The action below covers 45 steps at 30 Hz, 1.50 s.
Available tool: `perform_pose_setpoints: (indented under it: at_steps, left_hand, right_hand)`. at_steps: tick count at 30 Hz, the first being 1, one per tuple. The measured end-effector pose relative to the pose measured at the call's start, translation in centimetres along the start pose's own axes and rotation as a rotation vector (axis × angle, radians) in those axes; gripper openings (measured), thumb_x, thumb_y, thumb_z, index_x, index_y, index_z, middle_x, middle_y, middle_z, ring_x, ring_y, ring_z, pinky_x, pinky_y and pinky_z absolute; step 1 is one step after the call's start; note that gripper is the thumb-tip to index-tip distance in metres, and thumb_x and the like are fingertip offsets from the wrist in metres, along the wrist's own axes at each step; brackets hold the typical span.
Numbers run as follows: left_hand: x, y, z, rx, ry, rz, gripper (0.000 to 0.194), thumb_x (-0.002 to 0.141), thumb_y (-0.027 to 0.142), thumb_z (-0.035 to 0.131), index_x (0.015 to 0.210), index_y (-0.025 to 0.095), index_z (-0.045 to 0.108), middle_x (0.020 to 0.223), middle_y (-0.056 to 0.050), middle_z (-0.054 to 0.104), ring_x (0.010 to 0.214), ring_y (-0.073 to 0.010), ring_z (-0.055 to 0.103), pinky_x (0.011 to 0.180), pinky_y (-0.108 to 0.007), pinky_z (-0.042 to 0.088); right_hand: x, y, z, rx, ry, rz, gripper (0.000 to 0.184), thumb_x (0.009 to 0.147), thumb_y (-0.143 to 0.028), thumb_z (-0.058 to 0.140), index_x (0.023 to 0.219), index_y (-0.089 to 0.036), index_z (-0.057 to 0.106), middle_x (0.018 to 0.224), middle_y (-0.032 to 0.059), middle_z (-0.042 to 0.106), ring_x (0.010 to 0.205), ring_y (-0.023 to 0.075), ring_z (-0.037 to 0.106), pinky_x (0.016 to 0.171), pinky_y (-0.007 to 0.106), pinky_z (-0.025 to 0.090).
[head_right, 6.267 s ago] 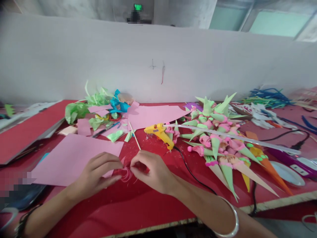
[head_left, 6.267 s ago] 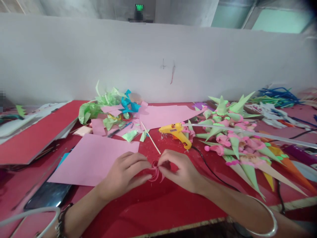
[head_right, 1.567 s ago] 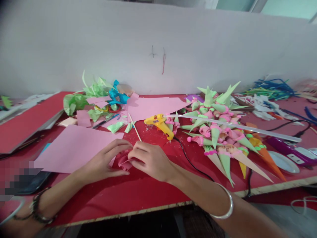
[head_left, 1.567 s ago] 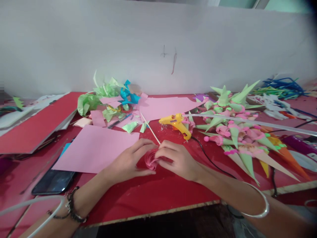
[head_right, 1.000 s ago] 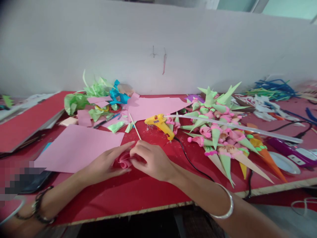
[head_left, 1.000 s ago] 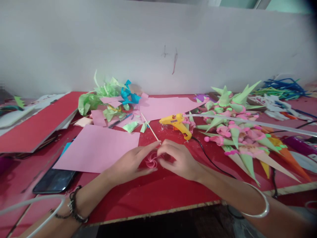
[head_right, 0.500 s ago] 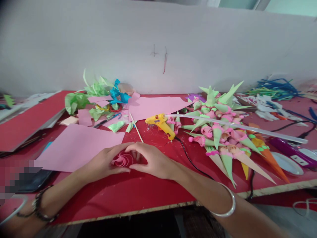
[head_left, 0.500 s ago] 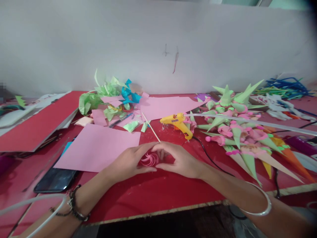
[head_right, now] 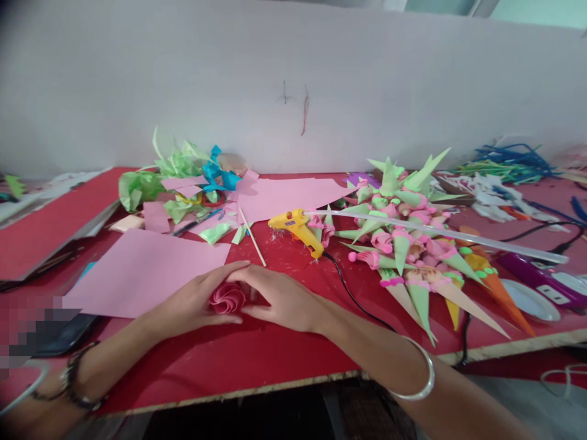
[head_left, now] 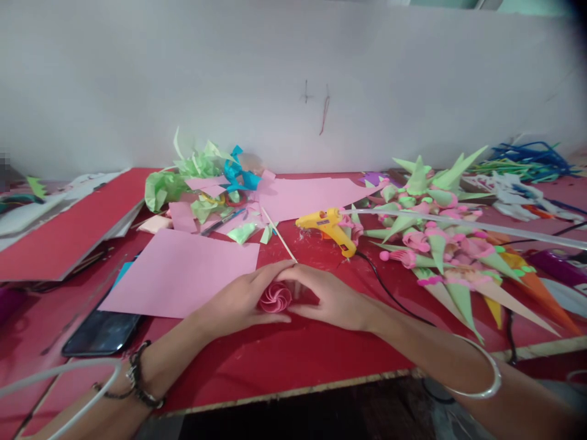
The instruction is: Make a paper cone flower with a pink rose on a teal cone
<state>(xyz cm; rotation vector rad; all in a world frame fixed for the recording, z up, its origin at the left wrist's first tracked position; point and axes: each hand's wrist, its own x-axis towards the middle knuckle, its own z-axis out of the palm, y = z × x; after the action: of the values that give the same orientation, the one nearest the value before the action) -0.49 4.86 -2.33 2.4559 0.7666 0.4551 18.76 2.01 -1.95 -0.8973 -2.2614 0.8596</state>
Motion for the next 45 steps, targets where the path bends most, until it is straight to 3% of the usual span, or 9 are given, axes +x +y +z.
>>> perform_pose_setpoints:
  at_steps: [9, 16, 30, 38, 42, 45]
  left_hand:
    - [0.0, 0.3, 0.3, -0.016, -0.042, -0.032, 0.076, 0.071, 0.032, 0.06, 0.131, 0.03, 0.013, 0.123, -0.007, 0.047, 0.103, -0.0197, 0.052, 0.081, -0.03, 0.045]
    - [0.0, 0.2, 0.5, 0.058, -0.028, -0.017, 0.068, 0.076, 0.028, 0.052, 0.132, 0.026, 0.013, 0.098, -0.005, 0.061, 0.08, -0.018, 0.061, 0.065, -0.026, 0.046]
    - [0.0, -0.5, 0.6, 0.187, 0.006, 0.008, 0.069, 0.073, 0.026, 0.054, 0.131, 0.026, 0.017, 0.091, -0.004, 0.062, 0.075, -0.0182, 0.059, 0.064, -0.027, 0.046]
    - [-0.2, -0.7, 0.5, 0.168, 0.142, 0.056, 0.068, 0.075, 0.021, 0.051, 0.13, 0.028, 0.012, 0.097, -0.002, 0.061, 0.081, -0.0157, 0.059, 0.07, -0.026, 0.045]
    - [-0.2, -0.7, 0.4, 0.169, 0.241, -0.022, 0.048, 0.074, 0.025, 0.051, 0.116, 0.023, 0.029, 0.092, -0.003, 0.061, 0.08, -0.0157, 0.059, 0.067, -0.025, 0.045]
    - [0.0, -0.8, 0.2, 0.203, 0.208, -0.123, 0.035, 0.069, 0.031, 0.056, 0.098, 0.021, 0.039, 0.084, -0.002, 0.061, 0.071, -0.0171, 0.058, 0.061, -0.027, 0.044]
  right_hand:
    - [0.0, 0.1, 0.2, -0.143, 0.008, 0.018, 0.031, 0.078, -0.029, 0.054, 0.107, -0.02, 0.048, 0.095, 0.0028, 0.06, 0.078, 0.0132, 0.057, 0.067, 0.023, 0.043]
    - [0.0, 0.1, 0.3, -0.182, 0.027, 0.021, 0.03, 0.078, -0.032, 0.053, 0.106, -0.02, 0.048, 0.093, 0.0029, 0.061, 0.078, 0.0143, 0.058, 0.065, 0.023, 0.043]
    - [0.0, -0.2, 0.5, -0.168, 0.007, 0.043, 0.032, 0.076, -0.032, 0.056, 0.103, -0.02, 0.047, 0.092, 0.003, 0.061, 0.075, 0.0143, 0.057, 0.062, 0.023, 0.043]
    - [-0.3, 0.3, 0.5, -0.147, 0.068, 0.018, 0.044, 0.074, -0.032, 0.058, 0.113, -0.021, 0.042, 0.089, 0.002, 0.058, 0.073, 0.0129, 0.054, 0.064, 0.024, 0.042]
    - [-0.3, 0.4, 0.4, -0.151, 0.095, 0.038, 0.044, 0.074, -0.035, 0.057, 0.113, -0.021, 0.041, 0.083, 0.0008, 0.055, 0.069, 0.0116, 0.052, 0.062, 0.023, 0.042]
    - [-0.2, 0.5, 0.2, -0.184, 0.08, 0.047, 0.037, 0.076, -0.032, 0.055, 0.11, -0.02, 0.044, 0.08, 0.0005, 0.055, 0.067, 0.0107, 0.052, 0.061, 0.021, 0.041]
